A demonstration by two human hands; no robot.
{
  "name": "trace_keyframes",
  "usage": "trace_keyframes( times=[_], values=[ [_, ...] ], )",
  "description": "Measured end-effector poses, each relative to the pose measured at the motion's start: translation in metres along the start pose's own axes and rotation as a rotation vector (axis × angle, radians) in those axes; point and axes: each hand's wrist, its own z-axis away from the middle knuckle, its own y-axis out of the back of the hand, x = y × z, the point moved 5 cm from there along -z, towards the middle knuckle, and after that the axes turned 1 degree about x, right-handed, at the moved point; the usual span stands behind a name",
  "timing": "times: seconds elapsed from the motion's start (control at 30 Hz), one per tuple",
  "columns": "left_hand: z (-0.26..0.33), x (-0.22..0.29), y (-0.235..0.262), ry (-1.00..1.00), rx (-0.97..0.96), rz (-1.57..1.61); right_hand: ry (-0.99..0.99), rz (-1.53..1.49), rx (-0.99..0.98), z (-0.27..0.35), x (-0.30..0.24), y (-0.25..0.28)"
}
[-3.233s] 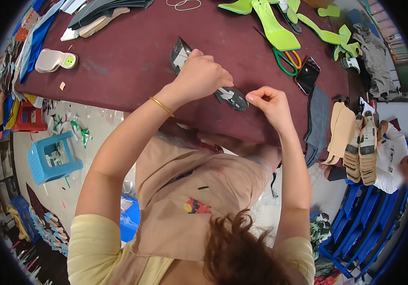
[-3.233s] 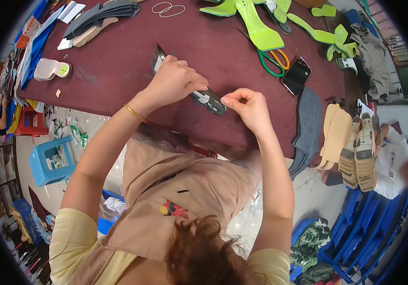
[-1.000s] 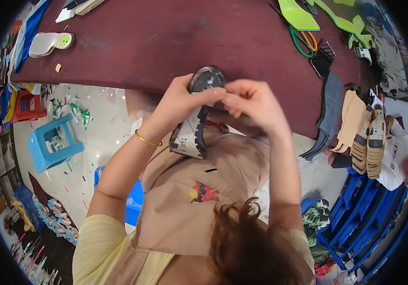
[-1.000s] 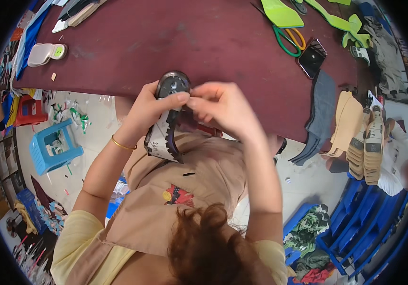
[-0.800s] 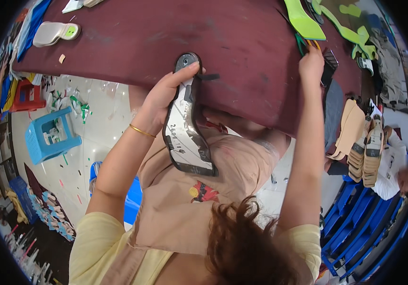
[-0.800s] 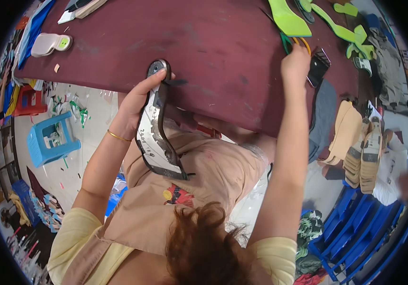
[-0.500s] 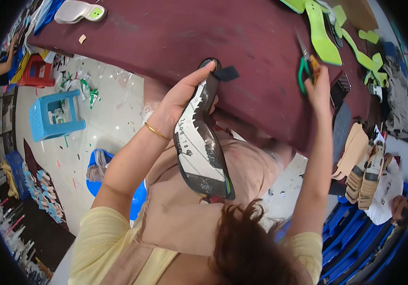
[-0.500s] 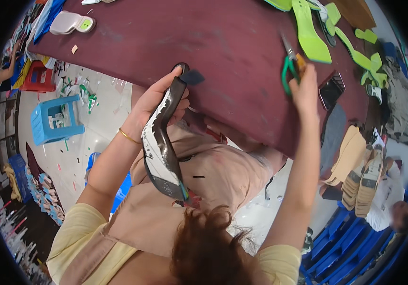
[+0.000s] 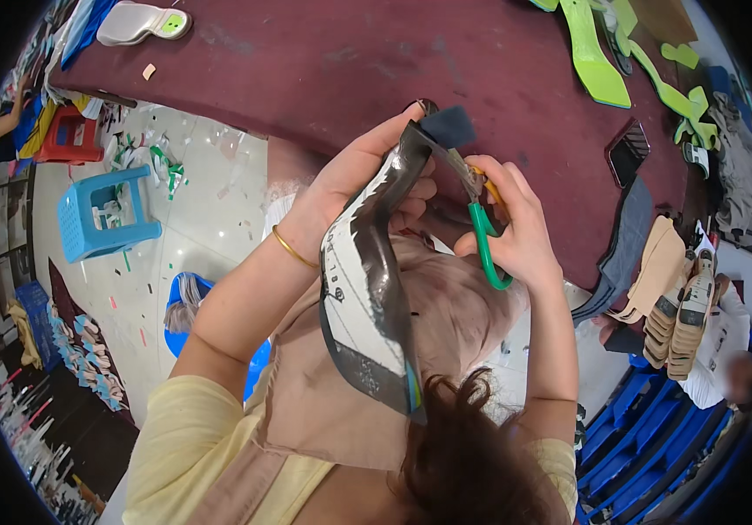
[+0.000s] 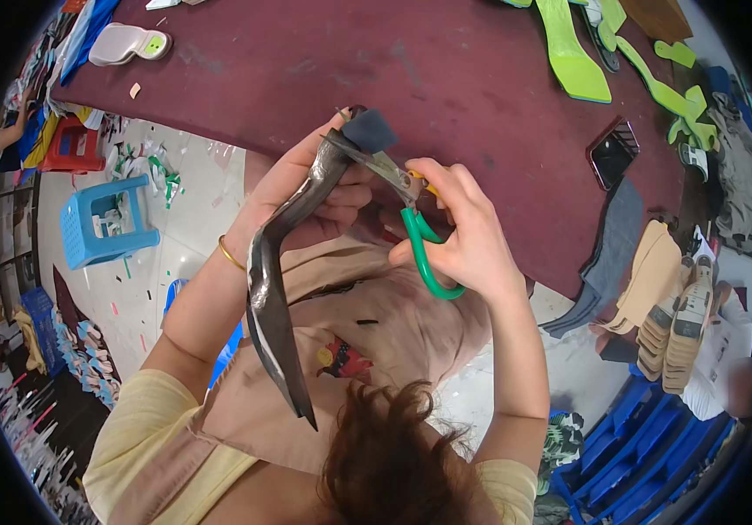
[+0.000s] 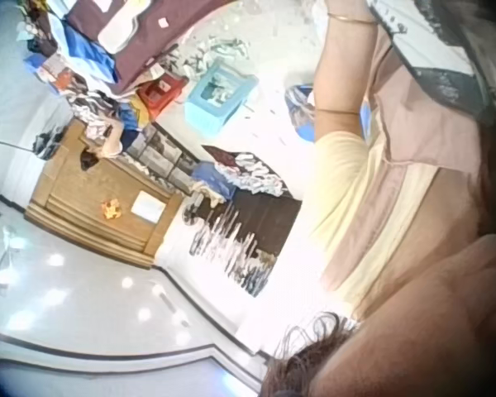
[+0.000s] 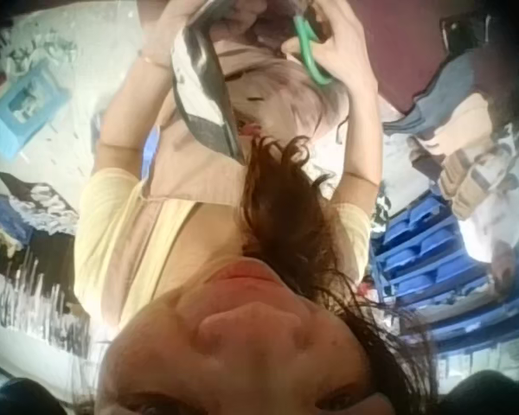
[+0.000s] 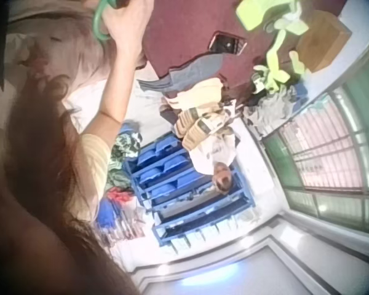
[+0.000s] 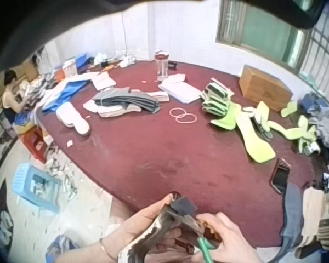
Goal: The recorder is assembling shoe soles by applying adhesive and trimming components.
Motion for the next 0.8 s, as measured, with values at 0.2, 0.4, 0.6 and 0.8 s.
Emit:
trace_keyframes(
  times=[0.2,0.4,0.6,0.8],
  values=[
    [0.003,-0.001,0.022,-0.041,0.064,-0.024,0.18,0.188,0.013,0.001,0.016,-0.006],
    [0.008,0.009,0.008,-0.116,0.069,-0.018,0.174,0.174,-0.064,-0.017,0.008,0.0],
    [0.006,0.002,0.006,-0.05,0.071,-0.041,0.162,0.119,-0.039,-0.016,0.002,0.002],
    [0.003,-0.001,0.015,-0.07,0.163,-0.098,0.203,0.157,-0.015,-0.006,0.025,-0.005]
  ],
)
